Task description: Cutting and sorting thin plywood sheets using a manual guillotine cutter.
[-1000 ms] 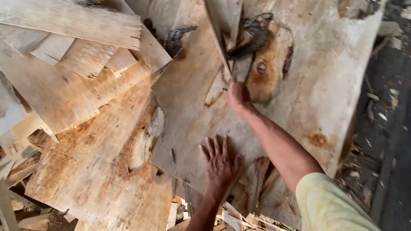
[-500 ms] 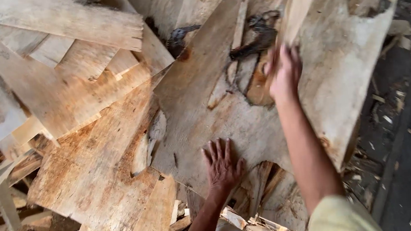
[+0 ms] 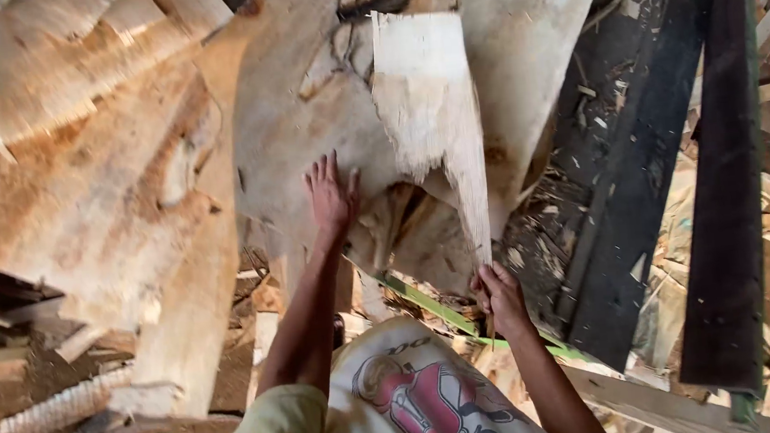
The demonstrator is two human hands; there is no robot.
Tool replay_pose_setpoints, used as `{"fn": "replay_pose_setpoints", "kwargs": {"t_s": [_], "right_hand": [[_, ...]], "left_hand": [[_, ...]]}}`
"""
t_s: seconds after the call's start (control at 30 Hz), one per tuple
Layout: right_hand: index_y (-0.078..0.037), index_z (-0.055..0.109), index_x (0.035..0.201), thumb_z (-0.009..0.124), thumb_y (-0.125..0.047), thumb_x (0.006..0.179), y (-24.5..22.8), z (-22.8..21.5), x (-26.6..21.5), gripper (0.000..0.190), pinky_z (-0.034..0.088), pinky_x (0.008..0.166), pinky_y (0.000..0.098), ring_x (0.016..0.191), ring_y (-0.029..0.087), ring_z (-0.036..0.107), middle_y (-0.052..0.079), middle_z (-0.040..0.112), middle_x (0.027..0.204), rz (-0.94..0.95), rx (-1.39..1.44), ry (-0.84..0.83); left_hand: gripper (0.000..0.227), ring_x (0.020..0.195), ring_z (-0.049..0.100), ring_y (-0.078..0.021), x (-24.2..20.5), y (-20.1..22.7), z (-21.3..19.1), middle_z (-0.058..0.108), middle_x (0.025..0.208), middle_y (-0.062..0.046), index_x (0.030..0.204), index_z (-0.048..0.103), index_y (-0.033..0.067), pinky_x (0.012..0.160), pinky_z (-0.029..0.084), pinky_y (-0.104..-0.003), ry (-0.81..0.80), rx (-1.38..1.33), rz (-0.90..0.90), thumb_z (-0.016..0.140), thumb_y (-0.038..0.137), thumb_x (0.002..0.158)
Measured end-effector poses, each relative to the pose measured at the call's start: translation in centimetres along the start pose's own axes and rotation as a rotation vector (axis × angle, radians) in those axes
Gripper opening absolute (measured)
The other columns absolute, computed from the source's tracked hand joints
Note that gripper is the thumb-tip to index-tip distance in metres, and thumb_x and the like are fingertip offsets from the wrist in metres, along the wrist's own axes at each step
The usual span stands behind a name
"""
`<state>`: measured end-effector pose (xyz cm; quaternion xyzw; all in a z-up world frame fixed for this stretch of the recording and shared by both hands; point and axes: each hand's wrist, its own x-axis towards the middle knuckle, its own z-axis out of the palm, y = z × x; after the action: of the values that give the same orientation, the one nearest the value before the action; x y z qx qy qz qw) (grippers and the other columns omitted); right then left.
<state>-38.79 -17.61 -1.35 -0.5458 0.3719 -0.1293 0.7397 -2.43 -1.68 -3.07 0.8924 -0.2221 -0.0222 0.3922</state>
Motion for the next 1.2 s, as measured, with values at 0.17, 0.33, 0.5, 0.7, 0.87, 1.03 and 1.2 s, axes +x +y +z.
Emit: {"fn": "replay_pose_setpoints", "kwargs": {"t_s": [0.17, 0.33, 0.5, 0.7, 0.87, 1.03, 1.2], "right_hand": [[-0.008, 0.062, 0.099, 0.054, -0.023, 0.109, -0.4, -3.3, -8.2, 0.02, 0.035, 0.043, 0.0241, 0.049, 0.007, 0.045, 0.004, 0.065, 0.078, -0.068, 0.1, -0.07], [-0.008, 0.065, 0.105, 0.056, -0.023, 0.108, 0.7, -8.3, -16.4, 0.019, 0.041, 0.047, 0.0243, 0.052, 0.009, 0.051, 0.005, 0.064, 0.077, -0.045, 0.267, -0.123], [-0.01, 0.065, 0.104, 0.052, -0.029, 0.104, 1.4, -13.2, -22.0, 0.024, 0.036, 0.039, 0.0244, 0.048, 0.01, 0.052, 0.004, 0.065, 0.075, 0.095, 0.155, -0.033], [-0.001, 0.063, 0.099, 0.052, -0.028, 0.11, 7.2, -16.9, -23.9, 0.031, 0.044, 0.047, 0.0268, 0.054, 0.01, 0.055, 0.005, 0.067, 0.078, -0.064, -0.018, 0.026], [-0.003, 0.065, 0.108, 0.053, -0.023, 0.108, 9.8, -20.7, -21.9, 0.023, 0.056, 0.062, 0.03, 0.068, 0.013, 0.067, 0.005, 0.073, 0.088, -0.2, -0.197, 0.229], [-0.005, 0.062, 0.131, 0.052, -0.032, 0.113, 7.8, -21.0, -18.9, 0.034, 0.057, 0.077, 0.0478, 0.079, 0.029, 0.068, 0.019, 0.071, 0.093, 0.113, -0.77, 0.577], [-0.007, 0.056, 0.147, 0.058, -0.035, 0.111, 1.8, -18.1, -19.4, 0.045, 0.033, 0.129, 0.0596, 0.151, 0.031, 0.045, 0.011, 0.046, 0.162, -0.687, -0.941, 1.111]], "left_hand": [[0.08, 0.147, 0.037, -0.0421, -5.5, 7.4, 2.3, 0.03, 0.166, -0.027, 0.16, 0.03, 0.007, 0.121, 0.037, -0.054, -0.033, -0.443, -0.104, 0.054, 0.056, 0.101], [0.088, 0.15, 0.026, -0.0473, -11.1, 16.4, -1.0, 0.016, 0.166, -0.028, 0.162, 0.018, 0.0083, 0.11, 0.036, -0.06, -0.134, -0.624, -0.144, 0.058, 0.053, 0.098], [0.078, 0.099, 0.006, -0.0482, -13.7, 15.7, 2.2, -0.002, 0.134, -0.047, 0.171, 0.036, 0.0026, 0.081, 0.014, -0.055, -0.454, -1.214, -0.616, 0.067, 0.041, 0.11], [0.038, 0.111, 0.073, -0.0204, -14.9, 18.0, 8.1, 0.079, 0.114, -0.013, 0.111, 0.071, -0.0069, 0.101, 0.055, -0.035, -0.613, -1.435, -0.359, 0.077, 0.012, 0.078], [0.025, 0.099, 0.059, -0.0263, -10.6, 16.2, 11.4, 0.063, 0.105, -0.014, 0.104, 0.059, -0.0038, 0.091, 0.052, -0.039, -0.725, -1.366, -0.283, 0.08, 0.0, 0.092], [0.026, 0.104, 0.066, -0.0243, -7.6, 22.4, 6.6, 0.065, 0.108, -0.015, 0.113, 0.057, 0.0001, 0.1, 0.061, -0.039, -0.543, -1.533, -0.272, 0.072, -0.001, 0.093], [0.032, 0.099, 0.069, -0.026, -10.4, 23.6, 9.0, 0.071, 0.115, -0.02, 0.129, 0.063, -0.0112, 0.087, 0.06, -0.039, -0.165, -1.638, -0.378, 0.066, 0.011, 0.105]]}}
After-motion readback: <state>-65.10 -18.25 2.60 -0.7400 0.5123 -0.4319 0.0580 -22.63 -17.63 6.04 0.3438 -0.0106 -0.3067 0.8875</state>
